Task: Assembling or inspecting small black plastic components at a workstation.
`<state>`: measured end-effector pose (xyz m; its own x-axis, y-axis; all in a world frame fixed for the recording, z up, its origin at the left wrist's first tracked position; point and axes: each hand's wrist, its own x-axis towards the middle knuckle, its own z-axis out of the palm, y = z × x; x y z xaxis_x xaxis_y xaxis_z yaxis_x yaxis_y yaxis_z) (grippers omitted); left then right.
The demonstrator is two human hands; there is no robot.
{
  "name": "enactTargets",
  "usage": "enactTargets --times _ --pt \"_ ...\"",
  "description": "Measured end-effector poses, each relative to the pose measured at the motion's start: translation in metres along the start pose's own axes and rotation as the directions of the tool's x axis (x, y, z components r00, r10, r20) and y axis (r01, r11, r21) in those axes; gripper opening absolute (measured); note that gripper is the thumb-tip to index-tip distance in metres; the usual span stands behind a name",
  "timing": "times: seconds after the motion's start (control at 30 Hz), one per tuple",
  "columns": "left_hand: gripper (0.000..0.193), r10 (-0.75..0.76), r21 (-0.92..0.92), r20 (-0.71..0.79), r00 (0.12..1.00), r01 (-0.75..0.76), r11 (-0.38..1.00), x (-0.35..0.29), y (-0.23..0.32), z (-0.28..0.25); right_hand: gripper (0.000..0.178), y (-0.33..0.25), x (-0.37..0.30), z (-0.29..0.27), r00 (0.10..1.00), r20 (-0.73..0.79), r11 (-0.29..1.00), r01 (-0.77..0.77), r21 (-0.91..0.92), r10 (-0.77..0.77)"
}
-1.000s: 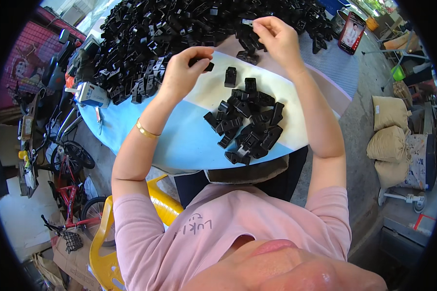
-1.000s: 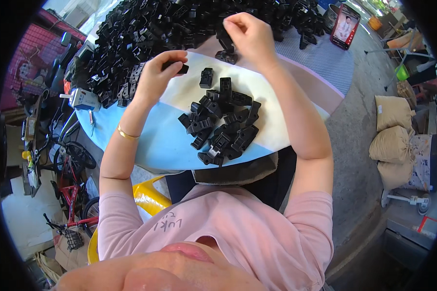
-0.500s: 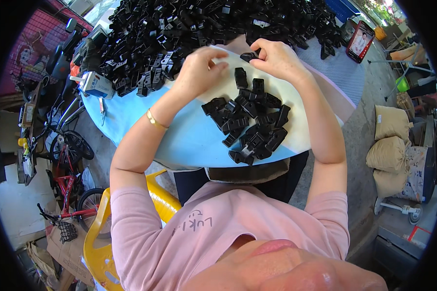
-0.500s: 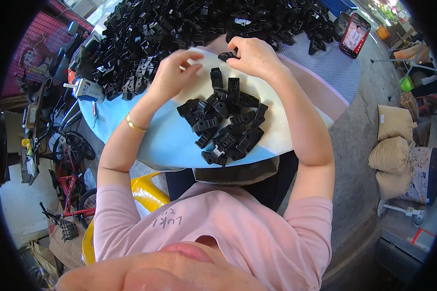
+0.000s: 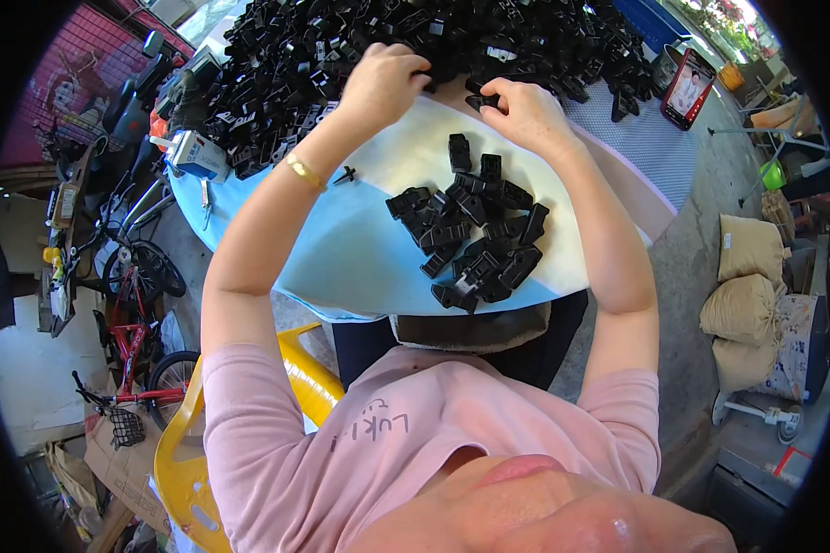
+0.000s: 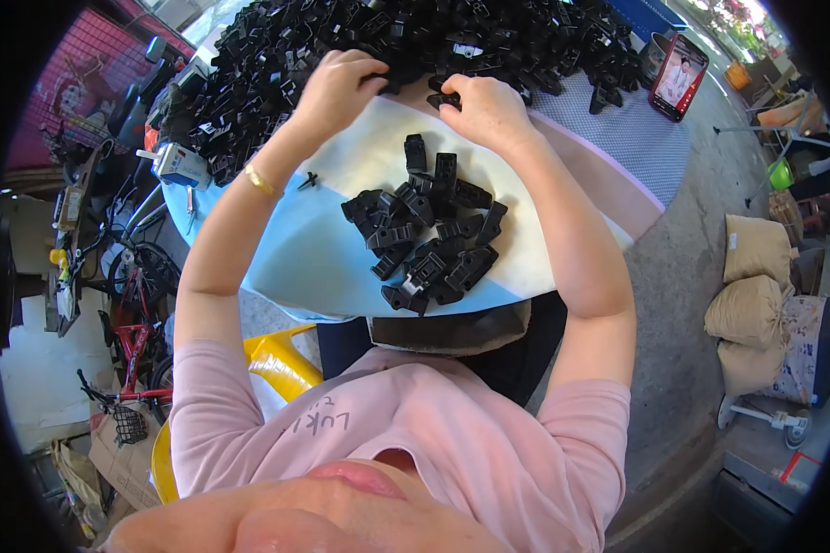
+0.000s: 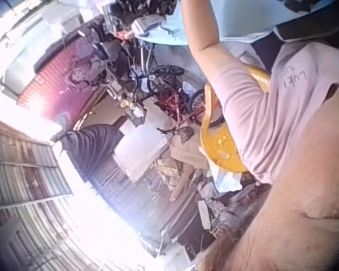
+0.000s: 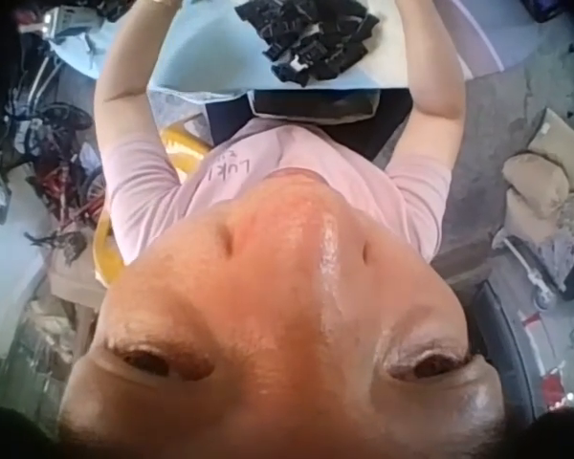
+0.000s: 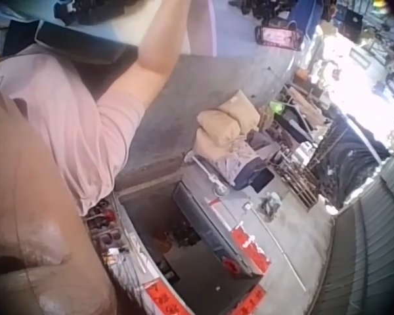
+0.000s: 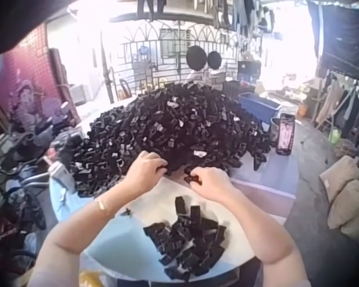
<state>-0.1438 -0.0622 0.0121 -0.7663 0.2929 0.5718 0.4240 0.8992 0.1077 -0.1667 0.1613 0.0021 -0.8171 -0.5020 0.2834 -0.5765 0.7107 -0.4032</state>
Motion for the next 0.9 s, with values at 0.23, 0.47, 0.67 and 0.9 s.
enactTargets --times 0.23,0.47,0.67,0.9 --pt "0.016 -0.027 0.417 0.164 0.986 -0.044 0.908 0.012 0.025 0.034 0.031 -0.002 -0.002 -0.006 0.995 0.071 0.997 -0.073 0.039 0.07" --pt "0.025 -0.086 0.167 0.266 0.96 0.042 0.985 0.005 0.021 0.015 0.033 -0.005 -0.003 -0.01 0.996 0.063 0.998 -0.067 0.004 0.066" --pt "0.026 -0.047 0.194 0.189 0.981 0.01 0.981 0.01 0.022 0.023 0.031 -0.002 -0.004 -0.012 0.998 0.039 0.998 -0.052 -0.026 0.053" --pt "0.031 -0.055 0.023 0.161 0.985 0.052 0.998 0.047 0.027 0.049 0.031 -0.002 -0.004 -0.007 1.0 0.014 0.998 0.029 -0.056 -0.028"
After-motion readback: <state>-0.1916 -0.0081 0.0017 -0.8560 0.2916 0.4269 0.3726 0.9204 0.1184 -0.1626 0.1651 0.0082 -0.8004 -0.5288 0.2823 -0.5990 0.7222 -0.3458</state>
